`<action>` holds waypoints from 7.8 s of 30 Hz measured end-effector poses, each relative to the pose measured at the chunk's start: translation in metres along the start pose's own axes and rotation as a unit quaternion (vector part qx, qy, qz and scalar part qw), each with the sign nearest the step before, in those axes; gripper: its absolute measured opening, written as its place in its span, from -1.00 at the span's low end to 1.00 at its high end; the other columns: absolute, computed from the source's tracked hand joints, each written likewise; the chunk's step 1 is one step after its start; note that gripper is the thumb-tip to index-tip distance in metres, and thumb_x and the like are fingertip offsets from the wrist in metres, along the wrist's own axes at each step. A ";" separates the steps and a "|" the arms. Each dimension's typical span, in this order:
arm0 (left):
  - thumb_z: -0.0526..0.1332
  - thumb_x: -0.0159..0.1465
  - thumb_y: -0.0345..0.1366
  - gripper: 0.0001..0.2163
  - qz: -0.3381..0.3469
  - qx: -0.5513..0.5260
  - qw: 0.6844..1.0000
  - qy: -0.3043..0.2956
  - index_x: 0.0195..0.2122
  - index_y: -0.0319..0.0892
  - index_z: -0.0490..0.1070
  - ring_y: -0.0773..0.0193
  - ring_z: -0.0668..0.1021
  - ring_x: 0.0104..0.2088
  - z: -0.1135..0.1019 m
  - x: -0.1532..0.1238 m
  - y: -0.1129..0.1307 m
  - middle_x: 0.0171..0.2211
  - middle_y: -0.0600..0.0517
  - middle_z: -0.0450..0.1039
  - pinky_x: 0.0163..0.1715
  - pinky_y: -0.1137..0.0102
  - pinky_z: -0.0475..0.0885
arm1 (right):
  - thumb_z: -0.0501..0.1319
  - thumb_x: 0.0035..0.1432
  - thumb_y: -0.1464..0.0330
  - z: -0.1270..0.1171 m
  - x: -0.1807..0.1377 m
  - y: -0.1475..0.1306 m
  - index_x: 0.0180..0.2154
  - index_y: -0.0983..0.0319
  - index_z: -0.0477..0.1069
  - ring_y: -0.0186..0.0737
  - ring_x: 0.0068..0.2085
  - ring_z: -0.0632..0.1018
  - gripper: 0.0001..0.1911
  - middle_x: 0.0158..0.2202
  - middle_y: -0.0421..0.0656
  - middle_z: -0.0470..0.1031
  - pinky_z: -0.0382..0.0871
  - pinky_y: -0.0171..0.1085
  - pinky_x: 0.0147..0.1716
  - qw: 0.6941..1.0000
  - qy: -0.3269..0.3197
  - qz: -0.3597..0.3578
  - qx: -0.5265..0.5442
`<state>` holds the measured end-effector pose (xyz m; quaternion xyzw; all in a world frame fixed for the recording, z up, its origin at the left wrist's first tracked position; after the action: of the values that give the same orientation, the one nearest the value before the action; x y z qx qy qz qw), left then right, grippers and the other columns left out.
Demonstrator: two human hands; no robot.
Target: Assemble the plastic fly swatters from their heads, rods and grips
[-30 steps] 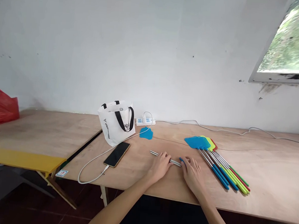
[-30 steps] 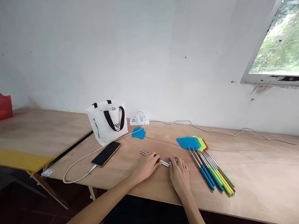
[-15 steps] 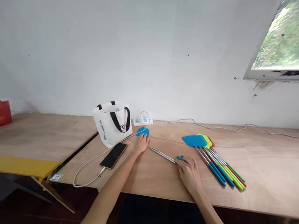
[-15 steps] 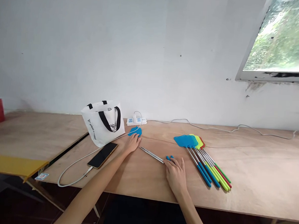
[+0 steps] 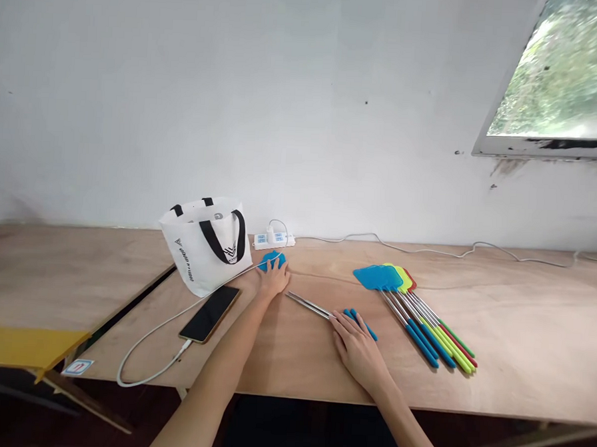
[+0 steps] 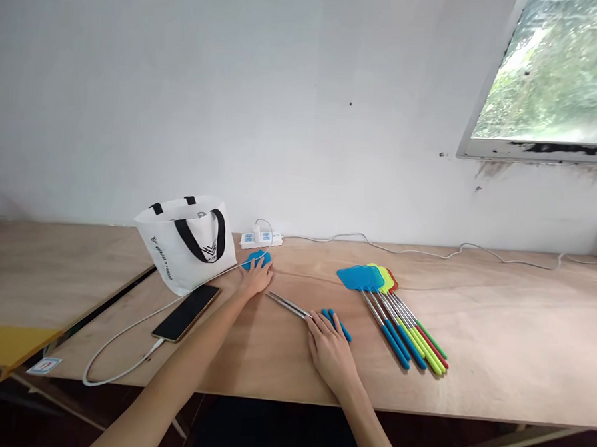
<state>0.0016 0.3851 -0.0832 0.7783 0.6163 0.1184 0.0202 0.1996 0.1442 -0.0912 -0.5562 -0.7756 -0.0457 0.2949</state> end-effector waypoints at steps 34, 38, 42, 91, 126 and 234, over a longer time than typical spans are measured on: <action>0.13 0.40 -0.36 -0.73 0.201 -0.214 0.953 0.076 0.08 -0.01 0.44 0.09 0.47 0.17 -0.045 -0.188 0.070 0.16 0.00 0.45 0.29 0.08 0.28 | 0.03 0.42 0.28 -0.018 0.001 0.030 0.00 0.07 0.54 -0.02 0.08 0.56 -0.68 0.03 -0.09 0.60 0.31 0.09 0.19 0.996 0.068 0.040 0.039; 0.17 0.42 -0.31 -0.80 0.196 -0.205 0.957 0.055 0.03 0.01 0.46 0.11 0.51 0.05 -0.031 -0.192 0.074 0.00 0.03 0.50 0.13 0.18 0.38 | 0.06 0.38 0.15 -0.023 -0.003 0.065 -0.06 0.10 0.53 -0.01 -0.07 0.59 -0.68 -0.11 -0.07 0.59 0.43 -0.04 -0.04 0.993 0.073 0.084 0.046; 0.23 0.41 -0.23 -0.87 0.184 -0.175 0.966 0.044 -0.05 -0.02 0.49 0.11 0.51 -0.04 -0.029 -0.192 0.072 -0.10 0.04 0.47 0.04 0.19 0.37 | 0.04 0.37 0.09 -0.026 -0.007 0.090 -0.19 0.13 0.50 -0.09 -0.27 0.57 -0.65 -0.29 -0.12 0.54 0.42 -0.13 -0.25 0.987 0.046 0.133 0.072; 0.08 0.51 -0.24 -0.84 0.241 -0.194 0.950 0.038 -0.11 -0.04 0.45 0.20 0.50 -0.10 -0.038 -0.197 0.084 -0.17 0.07 0.44 -0.07 0.33 0.37 | 0.00 0.46 0.15 -0.025 -0.005 0.041 -0.05 0.04 0.55 -0.04 -0.02 0.56 -0.64 -0.07 -0.10 0.59 0.39 -0.05 -0.01 0.997 0.002 -0.023 0.073; 0.10 0.49 -0.23 -0.79 0.199 -0.225 0.954 0.022 -0.25 -0.09 0.48 0.17 0.53 -0.03 -0.032 -0.190 0.077 -0.11 0.06 0.52 0.06 0.20 0.28 | -0.03 0.29 0.52 -0.015 -0.007 0.035 0.03 0.04 0.54 -0.07 -0.03 0.54 -0.51 -0.03 -0.10 0.57 0.46 -0.07 -0.02 0.995 0.025 -0.016 0.098; 0.09 0.43 -0.37 -0.86 0.179 -0.170 0.965 0.088 -0.08 -0.05 0.40 0.08 0.49 0.09 -0.031 -0.192 0.071 0.01 -0.01 0.47 0.27 -0.02 0.16 | 0.02 0.41 0.27 -0.008 -0.006 0.050 0.19 0.04 0.35 -0.02 0.13 0.49 -0.62 0.10 -0.09 0.50 0.36 0.08 0.16 0.997 -0.028 0.017 0.069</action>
<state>0.0221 0.1792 -0.0714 0.8476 0.4370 0.2912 0.0760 0.2485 0.1548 -0.1010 -0.5486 -0.7754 0.0291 0.3114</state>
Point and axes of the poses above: each hand's wrist, its own x-axis towards the middle knuckle, its own z-axis out of the palm, y = z × x, the point moved 6 cm from there along x, towards the middle knuckle
